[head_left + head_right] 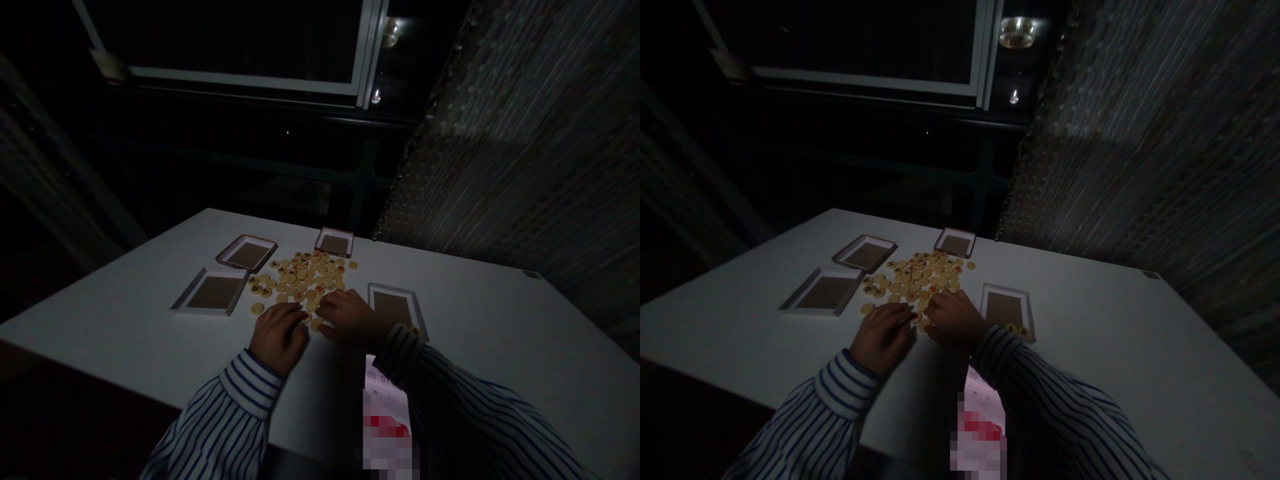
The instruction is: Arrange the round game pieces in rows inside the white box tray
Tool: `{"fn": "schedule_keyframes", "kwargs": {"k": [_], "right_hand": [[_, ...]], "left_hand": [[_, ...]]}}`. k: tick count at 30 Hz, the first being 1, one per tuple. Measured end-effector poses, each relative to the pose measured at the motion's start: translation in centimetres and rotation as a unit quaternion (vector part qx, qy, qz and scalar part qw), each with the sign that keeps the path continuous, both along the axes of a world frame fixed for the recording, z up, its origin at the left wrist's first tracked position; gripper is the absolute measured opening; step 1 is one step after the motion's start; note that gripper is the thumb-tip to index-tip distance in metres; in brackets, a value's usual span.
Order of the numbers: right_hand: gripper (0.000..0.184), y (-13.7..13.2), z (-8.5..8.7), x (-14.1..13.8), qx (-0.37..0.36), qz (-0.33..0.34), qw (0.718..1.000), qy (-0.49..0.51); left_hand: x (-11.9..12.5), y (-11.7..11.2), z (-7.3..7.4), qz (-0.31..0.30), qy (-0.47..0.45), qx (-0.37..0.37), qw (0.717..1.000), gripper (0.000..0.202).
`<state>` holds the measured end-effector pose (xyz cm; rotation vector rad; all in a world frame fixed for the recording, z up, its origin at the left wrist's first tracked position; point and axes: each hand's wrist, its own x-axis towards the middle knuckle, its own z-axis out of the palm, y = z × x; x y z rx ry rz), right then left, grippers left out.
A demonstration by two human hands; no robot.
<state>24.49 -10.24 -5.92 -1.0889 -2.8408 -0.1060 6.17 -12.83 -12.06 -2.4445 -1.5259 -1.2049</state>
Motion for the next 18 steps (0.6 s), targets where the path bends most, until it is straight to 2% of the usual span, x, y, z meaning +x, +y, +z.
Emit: {"fn": "schedule_keyframes", "kwargs": {"k": [8,18], "right_hand": [[0.031,0.1,-1.1,0.0,-0.004,0.030,1.000,-0.004],[0.028,0.3,-1.6,0.1,0.006,0.030,1.000,0.002]], "left_hand": [[0.1,0.1,0.0,-0.007,0.009,0.002,1.000,0.022],[0.1,0.1,0.1,-0.015,0.008,-0.001,1.000,0.022]]}}
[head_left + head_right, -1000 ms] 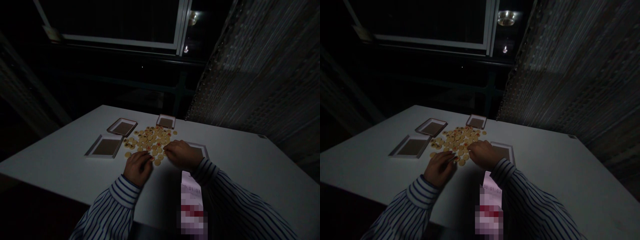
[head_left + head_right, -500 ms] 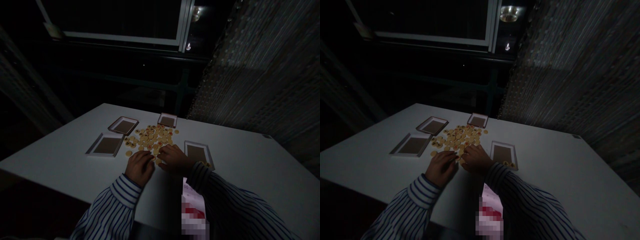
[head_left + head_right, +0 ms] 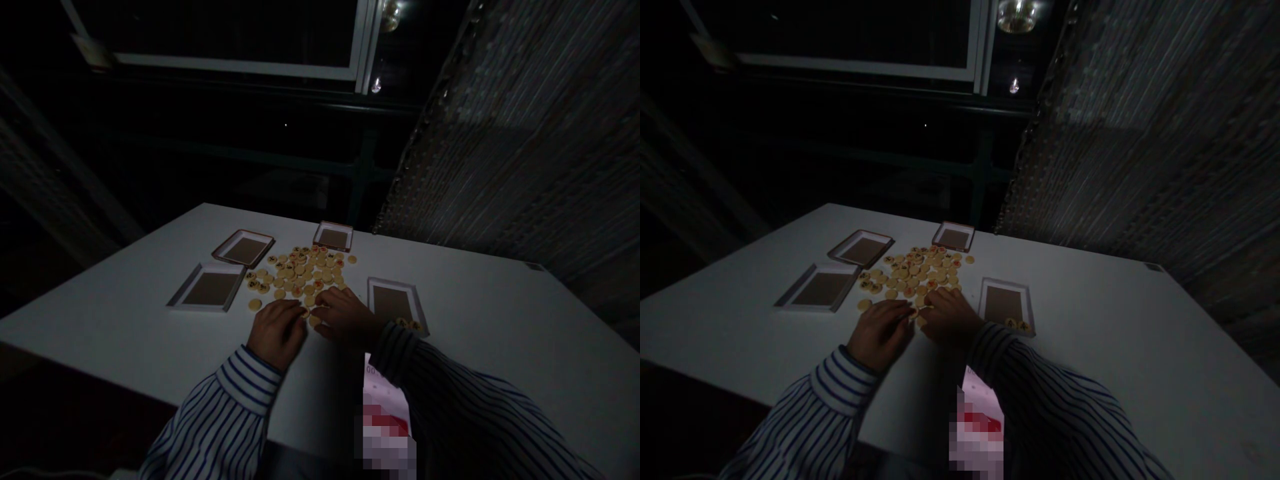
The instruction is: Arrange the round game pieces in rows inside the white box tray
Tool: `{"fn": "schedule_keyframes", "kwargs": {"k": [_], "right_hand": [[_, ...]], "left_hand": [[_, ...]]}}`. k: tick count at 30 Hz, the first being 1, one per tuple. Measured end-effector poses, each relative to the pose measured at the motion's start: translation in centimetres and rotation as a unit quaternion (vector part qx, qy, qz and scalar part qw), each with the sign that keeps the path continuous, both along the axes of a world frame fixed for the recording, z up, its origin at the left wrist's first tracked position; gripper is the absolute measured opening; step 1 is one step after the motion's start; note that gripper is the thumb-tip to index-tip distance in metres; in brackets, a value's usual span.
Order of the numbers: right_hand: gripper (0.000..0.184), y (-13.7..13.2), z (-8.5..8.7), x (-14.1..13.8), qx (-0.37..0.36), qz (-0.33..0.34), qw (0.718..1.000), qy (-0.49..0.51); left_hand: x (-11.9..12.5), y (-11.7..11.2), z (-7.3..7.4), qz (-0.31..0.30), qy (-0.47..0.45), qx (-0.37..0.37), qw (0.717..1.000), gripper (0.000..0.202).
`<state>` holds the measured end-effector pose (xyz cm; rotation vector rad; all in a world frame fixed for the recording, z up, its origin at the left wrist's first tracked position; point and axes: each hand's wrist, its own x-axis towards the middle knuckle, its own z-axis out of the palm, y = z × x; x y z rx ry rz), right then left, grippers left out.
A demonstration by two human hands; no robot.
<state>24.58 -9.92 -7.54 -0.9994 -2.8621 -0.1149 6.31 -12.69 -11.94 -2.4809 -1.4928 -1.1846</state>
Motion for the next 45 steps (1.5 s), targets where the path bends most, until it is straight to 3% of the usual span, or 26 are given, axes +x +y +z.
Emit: {"fn": "schedule_keyframes", "kwargs": {"k": [8,16,27,34,41,45], "right_hand": [[0.029,0.1,0.2,-0.1,-0.019,-0.009,1.000,0.022],[0.028,0.5,0.3,0.2,-0.102,-0.019,0.987,0.126],[0.027,0.8,0.7,0.3,-0.282,-0.035,0.927,0.246],[0.031,1.2,0.0,0.3,-0.332,-0.051,0.904,0.265],[0.028,1.2,-0.5,0.1,-0.414,-0.074,0.850,0.318],[0.027,1.1,-0.2,0.1,-0.427,-0.079,0.844,0.313]], "left_hand": [[0.0,0.0,0.0,-0.006,0.003,-0.010,1.000,0.022],[0.0,-0.1,0.1,-0.027,-0.011,0.004,1.000,0.023],[0.0,-0.1,-0.3,-0.030,-0.006,0.022,0.999,0.032],[-0.1,0.0,0.0,-0.026,0.018,0.020,0.999,0.031],[-0.1,0.0,0.0,-0.029,0.039,0.019,0.999,0.031],[-0.1,0.0,0.0,-0.027,0.039,0.025,0.999,0.029]]}}
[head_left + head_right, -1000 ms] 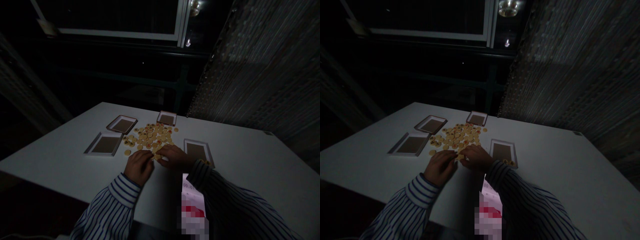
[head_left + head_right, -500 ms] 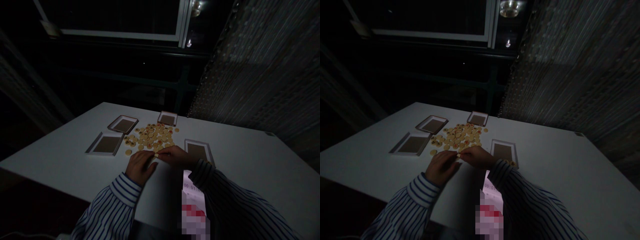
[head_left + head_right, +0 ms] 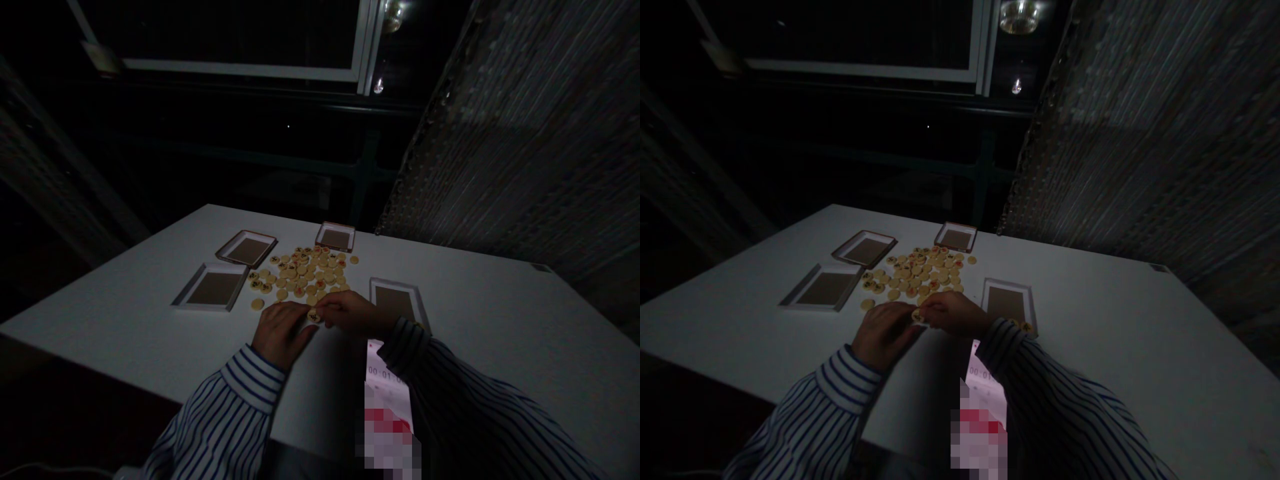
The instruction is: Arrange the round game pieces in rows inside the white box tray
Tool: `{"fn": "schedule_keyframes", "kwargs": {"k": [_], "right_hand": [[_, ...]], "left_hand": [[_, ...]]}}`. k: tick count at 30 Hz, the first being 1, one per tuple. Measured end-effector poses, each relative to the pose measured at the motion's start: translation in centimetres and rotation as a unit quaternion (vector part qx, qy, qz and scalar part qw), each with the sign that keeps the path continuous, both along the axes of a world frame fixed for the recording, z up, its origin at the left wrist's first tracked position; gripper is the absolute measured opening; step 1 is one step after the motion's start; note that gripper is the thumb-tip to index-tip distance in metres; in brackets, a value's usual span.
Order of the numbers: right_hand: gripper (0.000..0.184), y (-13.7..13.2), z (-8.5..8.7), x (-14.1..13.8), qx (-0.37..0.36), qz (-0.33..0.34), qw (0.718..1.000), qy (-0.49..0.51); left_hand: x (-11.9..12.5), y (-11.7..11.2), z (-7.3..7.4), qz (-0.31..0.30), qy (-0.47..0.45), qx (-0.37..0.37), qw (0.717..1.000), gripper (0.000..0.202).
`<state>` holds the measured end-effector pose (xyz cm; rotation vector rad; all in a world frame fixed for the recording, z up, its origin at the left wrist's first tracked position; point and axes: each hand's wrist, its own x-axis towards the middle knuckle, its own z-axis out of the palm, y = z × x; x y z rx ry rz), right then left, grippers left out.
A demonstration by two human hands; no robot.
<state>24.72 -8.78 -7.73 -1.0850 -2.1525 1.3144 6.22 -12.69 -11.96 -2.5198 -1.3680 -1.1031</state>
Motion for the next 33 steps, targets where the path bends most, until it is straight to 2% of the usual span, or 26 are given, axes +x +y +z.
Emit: {"fn": "schedule_keyframes", "kwargs": {"k": [10,19,27,33], "right_hand": [[0.027,-0.2,0.3,-0.1,0.007,0.007,1.000,-0.027],[0.026,0.0,0.4,0.1,0.019,0.011,1.000,-0.011],[0.027,0.2,1.0,0.2,0.036,-0.026,0.999,0.002],[0.029,-0.1,2.3,0.8,0.104,-0.040,0.994,-0.020]], "left_hand": [[0.4,-0.3,0.7,-0.003,-0.019,0.001,1.000,0.024],[0.3,-0.2,0.4,-0.005,-0.012,0.003,1.000,0.025],[0.3,-0.3,1.0,-0.004,-0.007,-0.010,1.000,0.025],[0.6,-0.3,1.3,0.005,0.009,0.007,1.000,0.026]]}}
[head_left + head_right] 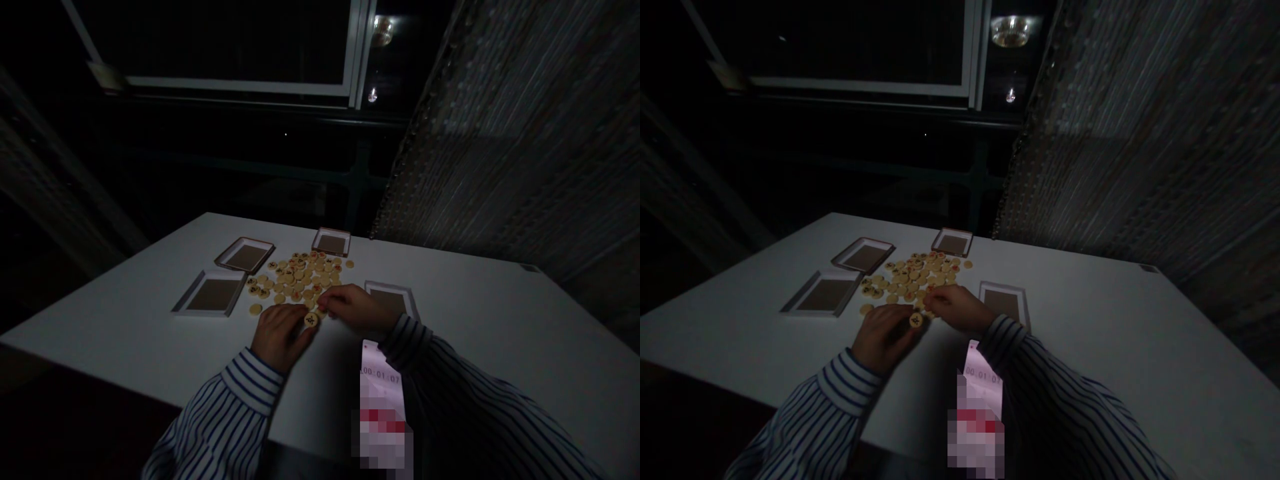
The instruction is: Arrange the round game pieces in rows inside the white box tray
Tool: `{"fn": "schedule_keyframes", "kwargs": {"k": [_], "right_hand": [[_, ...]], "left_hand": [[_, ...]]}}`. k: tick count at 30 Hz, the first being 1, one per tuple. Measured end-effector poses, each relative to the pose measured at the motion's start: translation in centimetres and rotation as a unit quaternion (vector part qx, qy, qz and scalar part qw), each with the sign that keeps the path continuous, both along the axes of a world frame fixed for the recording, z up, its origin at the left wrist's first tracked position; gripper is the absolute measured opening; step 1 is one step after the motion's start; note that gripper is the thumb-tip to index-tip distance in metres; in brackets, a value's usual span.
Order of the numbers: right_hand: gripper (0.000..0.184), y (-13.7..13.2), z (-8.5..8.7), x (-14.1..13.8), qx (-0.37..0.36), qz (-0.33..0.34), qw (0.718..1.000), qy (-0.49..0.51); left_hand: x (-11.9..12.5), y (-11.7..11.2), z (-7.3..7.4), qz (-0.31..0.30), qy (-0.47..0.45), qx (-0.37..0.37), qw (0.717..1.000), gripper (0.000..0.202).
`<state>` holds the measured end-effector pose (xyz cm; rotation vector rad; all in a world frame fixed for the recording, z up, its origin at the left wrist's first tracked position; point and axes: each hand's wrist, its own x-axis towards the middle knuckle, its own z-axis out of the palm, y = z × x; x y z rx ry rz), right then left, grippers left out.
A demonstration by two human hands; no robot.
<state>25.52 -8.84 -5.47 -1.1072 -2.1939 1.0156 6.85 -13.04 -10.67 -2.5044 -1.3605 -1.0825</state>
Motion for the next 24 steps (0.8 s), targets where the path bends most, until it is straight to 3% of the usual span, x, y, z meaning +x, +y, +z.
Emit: {"fn": "schedule_keyframes", "kwargs": {"k": [12,24], "right_hand": [[0.024,-1.3,2.4,2.9,0.030,-0.036,0.999,-0.017],[0.025,-2.2,3.0,6.4,0.037,-0.083,0.996,-0.003]], "left_hand": [[2.3,-0.2,1.6,-0.007,0.004,0.012,1.000,0.025],[5.4,0.4,3.1,-0.033,0.018,-0.004,0.999,0.027]]}}
